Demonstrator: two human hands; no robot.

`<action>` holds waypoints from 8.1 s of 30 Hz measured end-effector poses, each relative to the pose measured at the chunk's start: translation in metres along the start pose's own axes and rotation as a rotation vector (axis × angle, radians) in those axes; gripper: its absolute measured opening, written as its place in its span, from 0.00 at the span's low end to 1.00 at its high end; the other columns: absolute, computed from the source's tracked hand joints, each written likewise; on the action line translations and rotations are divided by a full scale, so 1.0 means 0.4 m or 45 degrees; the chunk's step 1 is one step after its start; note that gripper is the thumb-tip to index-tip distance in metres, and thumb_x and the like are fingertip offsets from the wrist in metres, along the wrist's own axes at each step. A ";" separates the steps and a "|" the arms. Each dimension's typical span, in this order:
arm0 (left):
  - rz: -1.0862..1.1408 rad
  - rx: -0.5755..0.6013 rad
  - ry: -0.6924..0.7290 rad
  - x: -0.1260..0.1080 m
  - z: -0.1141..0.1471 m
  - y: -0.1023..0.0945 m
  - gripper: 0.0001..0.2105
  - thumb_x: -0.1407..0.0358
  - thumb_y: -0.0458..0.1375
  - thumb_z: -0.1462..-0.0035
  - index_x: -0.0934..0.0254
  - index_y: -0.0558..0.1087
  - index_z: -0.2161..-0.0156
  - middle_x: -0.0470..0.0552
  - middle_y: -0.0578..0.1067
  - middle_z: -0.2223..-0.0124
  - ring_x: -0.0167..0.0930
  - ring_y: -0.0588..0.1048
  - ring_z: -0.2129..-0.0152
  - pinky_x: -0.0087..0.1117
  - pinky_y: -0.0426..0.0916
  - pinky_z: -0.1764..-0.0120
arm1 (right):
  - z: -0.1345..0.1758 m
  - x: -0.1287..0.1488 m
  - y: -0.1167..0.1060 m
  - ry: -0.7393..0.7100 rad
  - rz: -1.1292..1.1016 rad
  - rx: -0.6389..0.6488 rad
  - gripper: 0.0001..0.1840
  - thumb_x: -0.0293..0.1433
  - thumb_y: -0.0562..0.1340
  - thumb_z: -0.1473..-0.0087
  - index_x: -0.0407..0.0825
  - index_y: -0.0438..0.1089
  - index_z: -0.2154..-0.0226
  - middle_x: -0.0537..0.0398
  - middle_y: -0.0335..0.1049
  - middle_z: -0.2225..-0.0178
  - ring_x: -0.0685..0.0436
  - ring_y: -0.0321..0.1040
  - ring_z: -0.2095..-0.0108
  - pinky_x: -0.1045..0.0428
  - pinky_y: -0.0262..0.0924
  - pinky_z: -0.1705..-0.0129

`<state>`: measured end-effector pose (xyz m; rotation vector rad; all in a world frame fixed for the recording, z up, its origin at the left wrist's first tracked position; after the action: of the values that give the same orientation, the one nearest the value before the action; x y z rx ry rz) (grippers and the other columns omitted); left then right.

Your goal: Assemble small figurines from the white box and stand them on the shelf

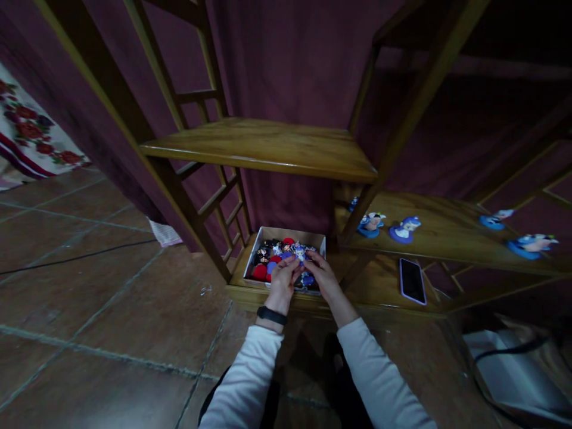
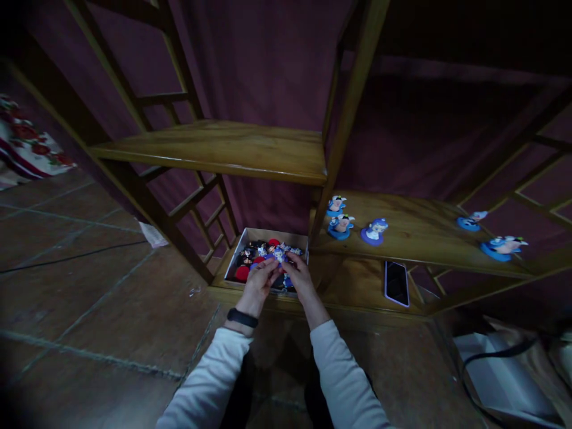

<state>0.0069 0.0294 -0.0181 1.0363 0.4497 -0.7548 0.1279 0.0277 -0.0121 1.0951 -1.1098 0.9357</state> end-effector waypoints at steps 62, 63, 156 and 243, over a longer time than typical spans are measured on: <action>-0.098 0.172 -0.189 0.182 0.291 -0.145 0.04 0.74 0.58 0.49 0.69 0.72 0.65 0.51 0.74 0.74 0.22 0.72 0.80 0.24 0.70 0.71 | 0.368 -0.063 -0.092 0.141 -0.177 0.063 0.19 0.41 0.66 0.65 0.48 0.69 0.69 0.55 0.71 0.71 0.49 0.68 0.71 0.49 0.64 0.64; -0.087 0.154 -0.173 0.180 0.291 -0.147 0.04 0.74 0.58 0.49 0.69 0.71 0.66 0.50 0.74 0.74 0.23 0.72 0.79 0.25 0.70 0.69 | 0.369 -0.062 -0.092 0.136 -0.183 0.060 0.19 0.41 0.66 0.65 0.48 0.69 0.70 0.55 0.71 0.70 0.49 0.68 0.71 0.49 0.64 0.64; -0.086 0.062 0.012 0.177 0.295 -0.149 0.11 0.79 0.61 0.55 0.68 0.72 0.65 0.48 0.75 0.72 0.23 0.73 0.76 0.24 0.68 0.68 | 0.381 -0.017 -0.078 -0.047 0.003 0.121 0.18 0.34 0.65 0.64 0.50 0.69 0.65 0.54 0.71 0.66 0.46 0.68 0.64 0.50 0.60 0.60; -0.096 0.207 -0.304 0.192 0.300 -0.134 0.10 0.63 0.57 0.46 0.71 0.70 0.71 0.51 0.72 0.78 0.21 0.70 0.83 0.19 0.66 0.78 | 0.381 -0.036 -0.115 0.133 -0.020 0.043 0.19 0.44 0.64 0.61 0.48 0.70 0.68 0.58 0.68 0.76 0.52 0.64 0.75 0.54 0.60 0.71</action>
<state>0.0174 -0.1200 -0.0462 1.0686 0.2258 -0.9822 0.1374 -0.1314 -0.0222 1.0686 -1.0021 0.9914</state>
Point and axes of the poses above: each hand's wrist, its own z-axis away from the middle knuckle, its own y-axis out of the palm, x = y × z, the point moved 7 cm from there along -z, towards the middle knuckle
